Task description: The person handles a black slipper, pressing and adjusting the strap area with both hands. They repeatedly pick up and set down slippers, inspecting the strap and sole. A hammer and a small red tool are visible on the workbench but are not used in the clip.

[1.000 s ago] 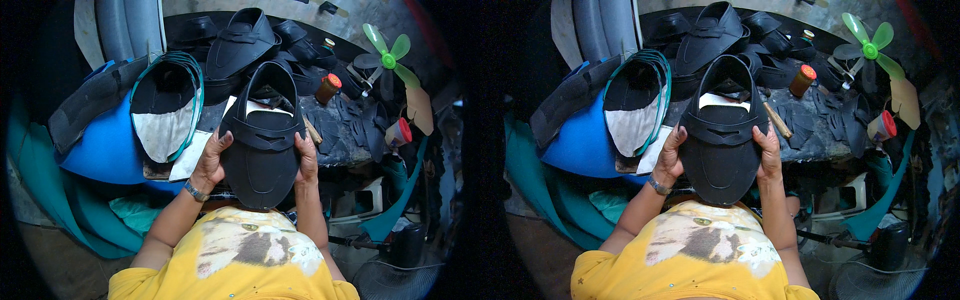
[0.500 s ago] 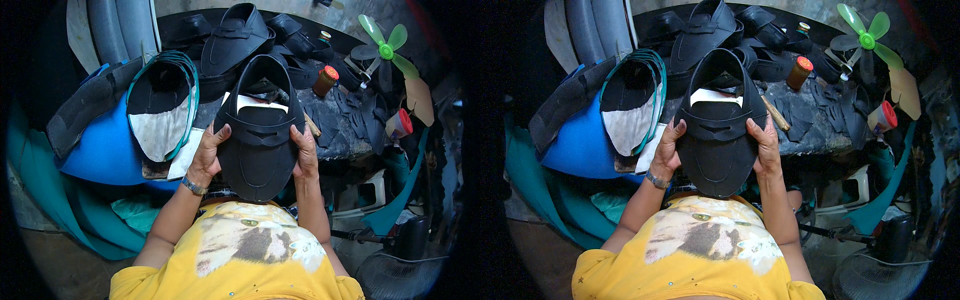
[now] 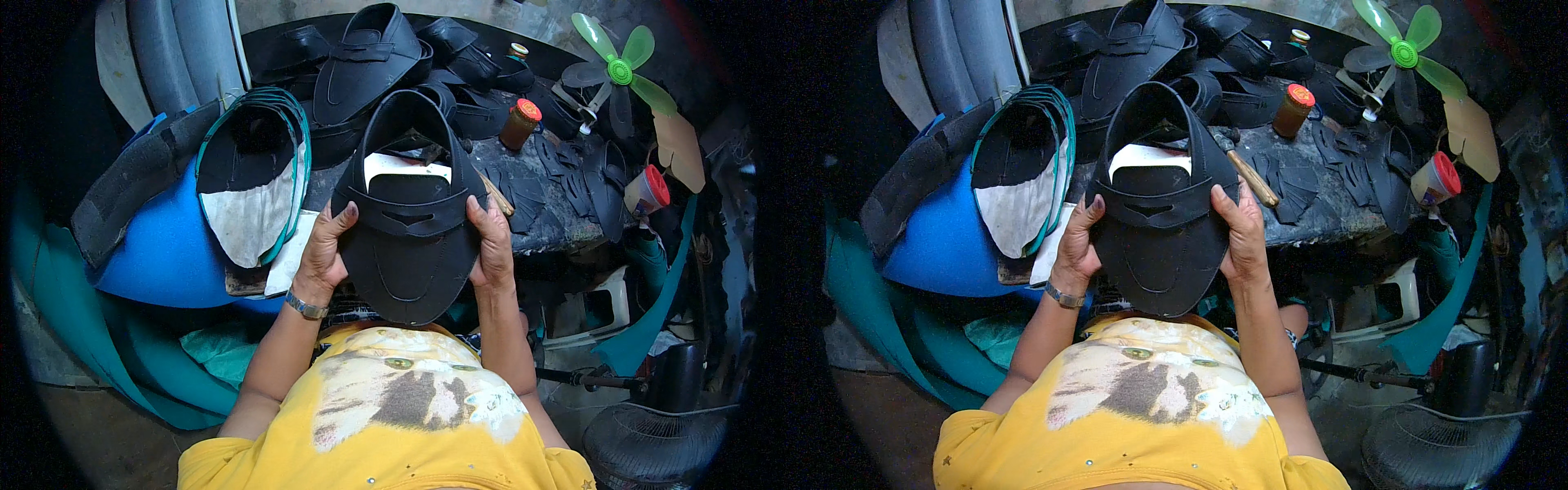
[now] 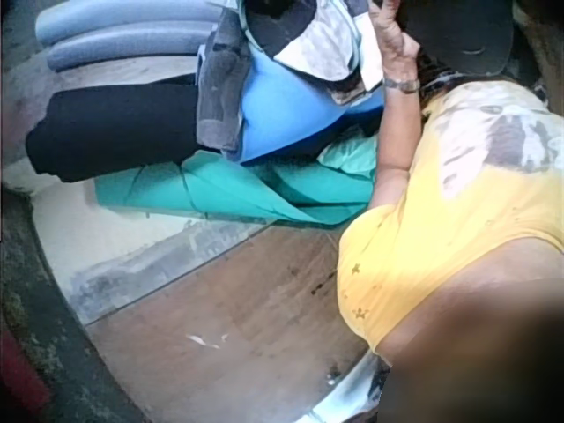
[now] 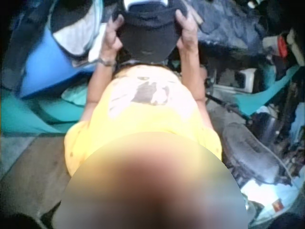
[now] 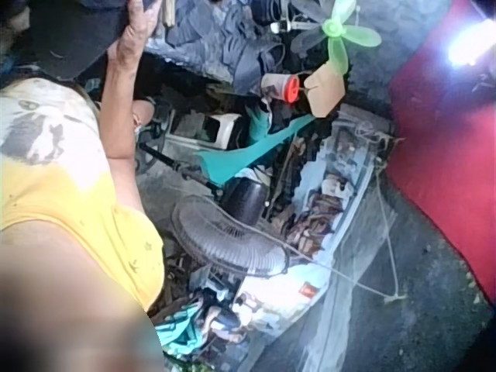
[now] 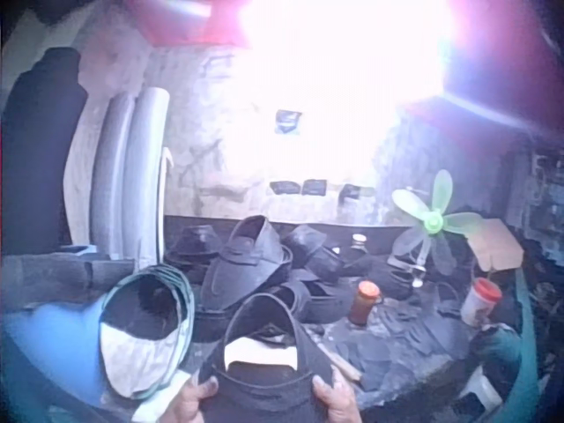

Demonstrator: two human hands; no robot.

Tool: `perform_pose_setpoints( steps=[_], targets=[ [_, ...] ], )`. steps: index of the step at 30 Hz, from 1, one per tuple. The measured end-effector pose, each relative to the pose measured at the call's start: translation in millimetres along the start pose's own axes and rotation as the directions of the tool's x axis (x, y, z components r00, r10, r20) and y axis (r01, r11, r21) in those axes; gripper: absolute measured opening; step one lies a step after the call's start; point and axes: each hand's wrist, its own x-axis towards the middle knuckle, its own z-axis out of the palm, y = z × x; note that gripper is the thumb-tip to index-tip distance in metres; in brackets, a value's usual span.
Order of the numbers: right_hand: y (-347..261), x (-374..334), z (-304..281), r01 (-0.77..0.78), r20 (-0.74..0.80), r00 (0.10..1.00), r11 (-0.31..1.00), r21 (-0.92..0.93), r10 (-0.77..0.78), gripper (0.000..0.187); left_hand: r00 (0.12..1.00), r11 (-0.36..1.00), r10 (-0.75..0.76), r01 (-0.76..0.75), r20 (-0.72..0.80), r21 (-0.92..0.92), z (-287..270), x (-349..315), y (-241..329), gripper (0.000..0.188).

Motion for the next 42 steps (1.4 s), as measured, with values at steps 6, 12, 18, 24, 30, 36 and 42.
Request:
perform_pose_setpoints(
  steps=[6, 12, 18, 24, 30, 36, 42],
  targets=[
    [-7, -6, 16, 0.022, -0.067, 0.998, 0.997, 0.07, -0.018, 0.032, 0.98, 0.975, -0.169, 0.15, -0.108, -0.165, -9, 3, 2, 0.036],
    [-12, -22, 41, 0.078, -0.074, 0.994, 0.997, -0.022, -0.079, 0.04, 0.983, 0.966, -0.18, 0.173, -0.023, -0.191, -13, 1, 4, 0.035],
    [-10, -21, 41, 0.066, -0.113, 0.989, 0.973, -0.223, -0.093, 0.059, 0.984, 0.963, -0.18, 0.18, 0.017, -0.199, -12, 0, 2, 0.037],
    [-5, -12, 23, 0.033, -0.034, 0.999, 0.993, -0.113, -0.038, 0.053, 0.988, 0.967, -0.141, 0.153, 0.068, -0.205, -11, -4, 2, 0.051],
    [3, 0, 5, -0.04, -0.014, 0.999, 0.999, -0.013, 0.039, 0.054, 0.981, 0.967, -0.149, 0.17, 0.123, -0.189, -2, -6, 5, 0.069],
    [9, 3, -5, -0.068, 0.005, 0.998, 0.997, 0.022, 0.068, 0.052, 0.984, 0.982, -0.154, 0.162, 0.091, -0.095, 13, -12, 11, 0.074],
    [9, 2, -6, -0.058, 0.018, 0.998, 0.997, 0.049, 0.057, 0.054, 0.992, 0.992, -0.123, 0.122, -0.005, -0.033, 19, -15, 9, 0.051]
  ],
)
